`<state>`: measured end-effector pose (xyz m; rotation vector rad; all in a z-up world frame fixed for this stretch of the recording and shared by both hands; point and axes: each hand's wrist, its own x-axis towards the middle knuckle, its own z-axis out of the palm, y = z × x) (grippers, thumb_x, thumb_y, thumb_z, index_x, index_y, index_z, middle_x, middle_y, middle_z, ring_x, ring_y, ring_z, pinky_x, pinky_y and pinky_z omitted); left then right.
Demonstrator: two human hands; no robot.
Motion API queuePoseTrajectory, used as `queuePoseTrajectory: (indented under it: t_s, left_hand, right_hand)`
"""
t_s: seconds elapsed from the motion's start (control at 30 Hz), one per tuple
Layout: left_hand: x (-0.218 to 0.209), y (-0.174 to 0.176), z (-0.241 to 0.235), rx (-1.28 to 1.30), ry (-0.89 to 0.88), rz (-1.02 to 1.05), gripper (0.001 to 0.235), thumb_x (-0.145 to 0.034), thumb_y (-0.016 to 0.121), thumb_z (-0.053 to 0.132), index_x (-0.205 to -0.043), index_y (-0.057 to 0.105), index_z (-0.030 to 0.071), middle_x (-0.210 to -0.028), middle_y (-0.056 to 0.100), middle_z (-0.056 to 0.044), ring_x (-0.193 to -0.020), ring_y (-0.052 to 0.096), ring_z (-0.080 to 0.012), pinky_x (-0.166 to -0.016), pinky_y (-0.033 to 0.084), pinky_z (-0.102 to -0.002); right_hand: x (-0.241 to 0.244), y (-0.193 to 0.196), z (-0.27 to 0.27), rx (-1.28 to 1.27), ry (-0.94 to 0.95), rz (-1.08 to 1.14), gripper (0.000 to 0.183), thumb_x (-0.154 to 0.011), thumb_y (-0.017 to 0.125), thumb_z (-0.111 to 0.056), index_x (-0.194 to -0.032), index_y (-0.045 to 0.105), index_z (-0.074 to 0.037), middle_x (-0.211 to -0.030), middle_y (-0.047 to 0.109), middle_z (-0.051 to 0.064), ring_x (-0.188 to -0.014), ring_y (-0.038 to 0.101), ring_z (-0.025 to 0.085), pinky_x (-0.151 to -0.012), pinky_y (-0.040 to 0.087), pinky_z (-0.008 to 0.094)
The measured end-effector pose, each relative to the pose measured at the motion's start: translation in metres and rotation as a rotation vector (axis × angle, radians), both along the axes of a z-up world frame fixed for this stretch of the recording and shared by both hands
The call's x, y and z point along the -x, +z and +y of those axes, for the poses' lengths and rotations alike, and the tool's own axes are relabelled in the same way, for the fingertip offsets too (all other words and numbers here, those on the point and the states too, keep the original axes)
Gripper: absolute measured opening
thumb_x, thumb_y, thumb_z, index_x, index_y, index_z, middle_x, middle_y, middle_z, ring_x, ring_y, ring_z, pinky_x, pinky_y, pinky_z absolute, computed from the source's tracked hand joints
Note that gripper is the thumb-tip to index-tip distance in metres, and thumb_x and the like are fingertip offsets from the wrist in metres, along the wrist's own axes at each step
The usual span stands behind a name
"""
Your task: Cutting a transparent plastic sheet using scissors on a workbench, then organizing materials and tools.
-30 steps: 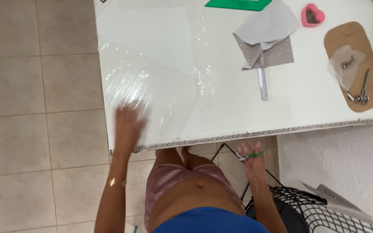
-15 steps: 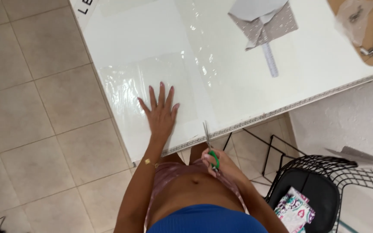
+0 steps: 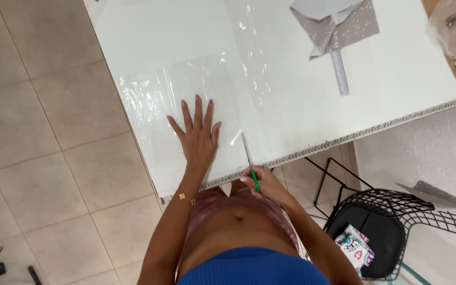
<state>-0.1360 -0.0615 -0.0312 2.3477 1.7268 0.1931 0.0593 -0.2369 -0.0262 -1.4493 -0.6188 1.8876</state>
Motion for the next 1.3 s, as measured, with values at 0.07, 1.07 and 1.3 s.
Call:
queuePoseTrajectory:
  t_s: [0.07, 1.07, 1.3]
  left_hand:
    - [-0.002, 0.002, 0.003, 0.038, 0.011, 0.005, 0.061, -0.119, 0.026, 0.055, -0.176, 0.025, 0.035, -0.186, 0.008, -0.003, -0.170, -0.002, -0.0371, -0.126, -0.009, -0.080]
    - [-0.001, 0.005, 0.006, 0.120, 0.009, 0.028, 0.062, -0.117, 0.022, 0.057, -0.176, 0.022, 0.038, -0.187, 0.006, 0.000, -0.170, -0.005, -0.0347, -0.127, -0.010, -0.079]
    - [-0.001, 0.005, 0.005, 0.116, 0.022, 0.018, 0.062, -0.117, 0.022, 0.058, -0.176, 0.022, 0.038, -0.187, 0.005, 0.001, -0.170, -0.006, -0.0339, -0.128, -0.011, -0.078]
  right_hand:
    - [-0.003, 0.004, 0.009, -0.024, 0.034, 0.001, 0.025, -0.106, 0.076, -0.021, -0.108, 0.067, 0.002, -0.068, 0.053, 0.005, -0.036, 0.052, 0.012, -0.036, 0.037, 0.025]
    - [-0.008, -0.001, 0.010, 0.037, 0.033, -0.009, 0.018, -0.107, 0.071, -0.009, -0.104, 0.064, 0.007, -0.065, 0.048, 0.005, -0.029, 0.045, 0.008, -0.031, 0.032, 0.022]
    - [-0.005, 0.011, 0.031, 0.033, 0.070, -0.046, 0.022, -0.106, 0.074, -0.016, -0.104, 0.067, 0.005, -0.064, 0.051, 0.006, -0.031, 0.046, 0.009, -0.032, 0.032, 0.023]
